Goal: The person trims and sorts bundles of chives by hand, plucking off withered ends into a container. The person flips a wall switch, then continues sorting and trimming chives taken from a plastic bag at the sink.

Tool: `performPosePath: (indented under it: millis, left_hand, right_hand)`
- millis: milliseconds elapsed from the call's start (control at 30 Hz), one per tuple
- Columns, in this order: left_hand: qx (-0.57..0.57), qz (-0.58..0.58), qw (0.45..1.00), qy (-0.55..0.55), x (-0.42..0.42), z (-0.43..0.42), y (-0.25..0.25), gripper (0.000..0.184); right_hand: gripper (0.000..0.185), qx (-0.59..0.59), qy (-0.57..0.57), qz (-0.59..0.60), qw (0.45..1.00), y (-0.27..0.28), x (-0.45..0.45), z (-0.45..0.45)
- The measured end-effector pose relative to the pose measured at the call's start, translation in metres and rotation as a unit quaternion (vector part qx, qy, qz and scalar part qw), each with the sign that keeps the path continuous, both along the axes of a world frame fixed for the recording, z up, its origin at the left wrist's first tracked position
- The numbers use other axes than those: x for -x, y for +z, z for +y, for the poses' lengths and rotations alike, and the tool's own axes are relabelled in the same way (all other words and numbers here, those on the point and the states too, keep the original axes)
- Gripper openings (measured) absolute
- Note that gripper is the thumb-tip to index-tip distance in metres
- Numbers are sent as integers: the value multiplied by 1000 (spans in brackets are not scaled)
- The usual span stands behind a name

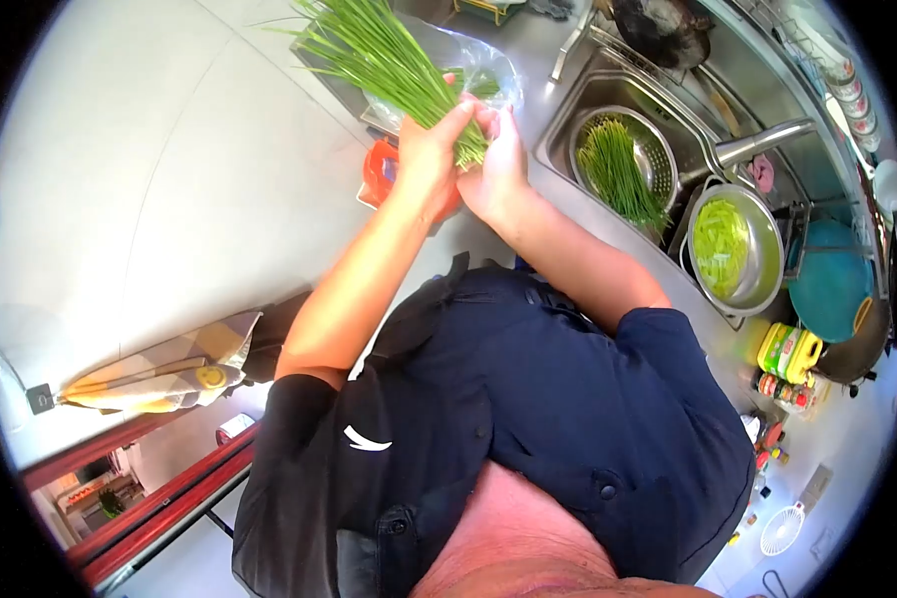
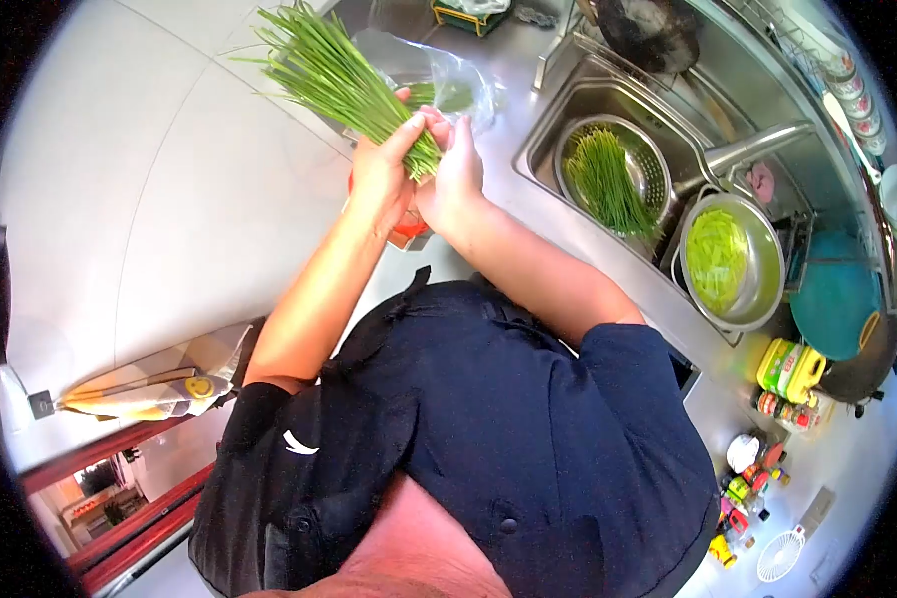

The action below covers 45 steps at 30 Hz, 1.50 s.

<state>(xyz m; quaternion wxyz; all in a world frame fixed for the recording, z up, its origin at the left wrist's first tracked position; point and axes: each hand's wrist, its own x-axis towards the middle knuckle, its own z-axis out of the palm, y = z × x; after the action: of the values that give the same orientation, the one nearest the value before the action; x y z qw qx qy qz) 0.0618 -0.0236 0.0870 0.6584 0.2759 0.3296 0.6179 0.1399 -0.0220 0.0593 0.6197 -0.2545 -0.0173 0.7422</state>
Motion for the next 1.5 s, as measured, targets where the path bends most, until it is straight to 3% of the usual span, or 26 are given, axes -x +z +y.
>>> performPosePath:
  millis: [167,267,333,367,400,467,500,600,733,933,1133,1333,1500]
  left_hand:
    - [-14,12,999,26,3,-2,-10,55]
    - [-25,50,998,-17,30,-1,-9,51]
    - [-7,102,992,-67,51,-7,-7,46]
    - [-7,95,992,-79,58,-11,-8,32]
    - [-5,95,992,-77,65,-16,-11,32]
    - [28,156,975,-156,79,-27,-22,16]
    - [44,183,971,-147,81,-33,-28,8]
    - [33,177,971,-160,92,-44,-40,11]
    - [48,130,982,-130,102,-54,-43,22]
    - [64,101,987,-106,117,-58,-52,23]
    - [59,101,987,-111,132,-60,-51,22]
    - [68,77,989,-101,136,-58,-54,22]
    - [55,131,985,-101,146,-55,-50,23]
  right_hand:
    - [57,-30,27,-26,999,-2,7,-5]
    - [64,-26,65,-54,996,-14,6,-1]
    - [70,-79,151,-160,972,-21,-7,4]
    - [65,-156,177,-156,959,-22,-15,10]
    - [65,-156,179,-155,959,-14,-15,12]
    - [51,-279,247,-220,902,12,-16,13]
    - [36,-280,240,-216,904,18,-11,14]
    - [27,-284,283,-231,886,1,2,22]
    - [20,-235,340,-150,898,2,4,15]
    - [25,-253,272,-217,903,6,19,12]
    - [30,-228,281,-287,887,-9,13,26]
    - [34,-226,276,-282,890,-13,7,25]
    - [29,-210,272,-326,881,-3,-11,33]
